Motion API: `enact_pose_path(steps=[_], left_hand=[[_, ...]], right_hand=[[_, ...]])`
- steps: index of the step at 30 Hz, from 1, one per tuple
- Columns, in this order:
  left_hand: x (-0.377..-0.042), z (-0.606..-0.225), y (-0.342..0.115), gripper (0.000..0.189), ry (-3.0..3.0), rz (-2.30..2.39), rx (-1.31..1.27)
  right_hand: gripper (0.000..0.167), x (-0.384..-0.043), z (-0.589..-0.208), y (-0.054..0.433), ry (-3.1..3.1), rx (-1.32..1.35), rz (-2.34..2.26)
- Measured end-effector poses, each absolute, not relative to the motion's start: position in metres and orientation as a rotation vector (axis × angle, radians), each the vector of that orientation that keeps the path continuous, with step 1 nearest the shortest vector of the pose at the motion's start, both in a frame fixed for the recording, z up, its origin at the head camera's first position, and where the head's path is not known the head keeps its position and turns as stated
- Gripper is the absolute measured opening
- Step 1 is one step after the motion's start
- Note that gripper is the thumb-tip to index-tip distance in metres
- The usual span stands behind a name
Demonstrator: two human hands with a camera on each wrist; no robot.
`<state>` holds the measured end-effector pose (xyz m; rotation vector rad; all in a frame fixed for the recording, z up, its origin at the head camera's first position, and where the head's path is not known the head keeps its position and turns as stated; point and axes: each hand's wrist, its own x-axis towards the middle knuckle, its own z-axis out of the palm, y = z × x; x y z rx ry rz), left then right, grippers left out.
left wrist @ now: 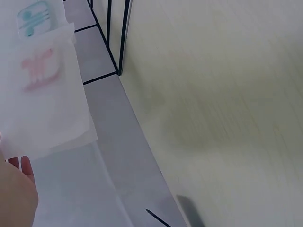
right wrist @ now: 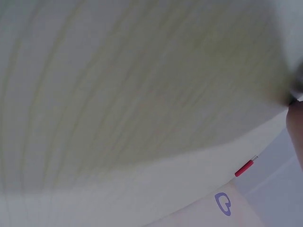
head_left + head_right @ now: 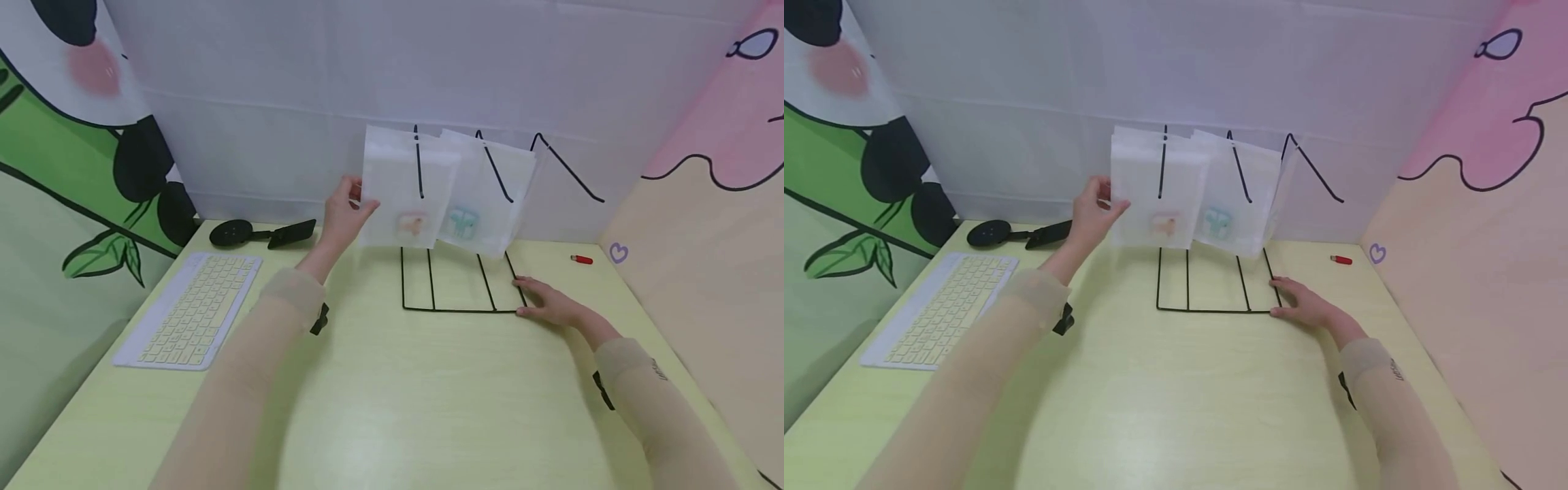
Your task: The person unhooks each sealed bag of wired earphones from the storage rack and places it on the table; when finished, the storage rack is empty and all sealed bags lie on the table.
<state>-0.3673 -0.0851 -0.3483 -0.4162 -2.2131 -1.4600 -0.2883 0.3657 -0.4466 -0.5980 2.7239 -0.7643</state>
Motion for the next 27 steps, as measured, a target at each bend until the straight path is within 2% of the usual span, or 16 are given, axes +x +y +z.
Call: enact_pose_path(steps=[27], left_hand=[[-0.327, -0.353, -0.066, 0.018, -1.779, -1.314, -0.565]], right_hand=[[0.076, -0.292, -0.450, 0.371, 2.687, -0.572, -0.754]])
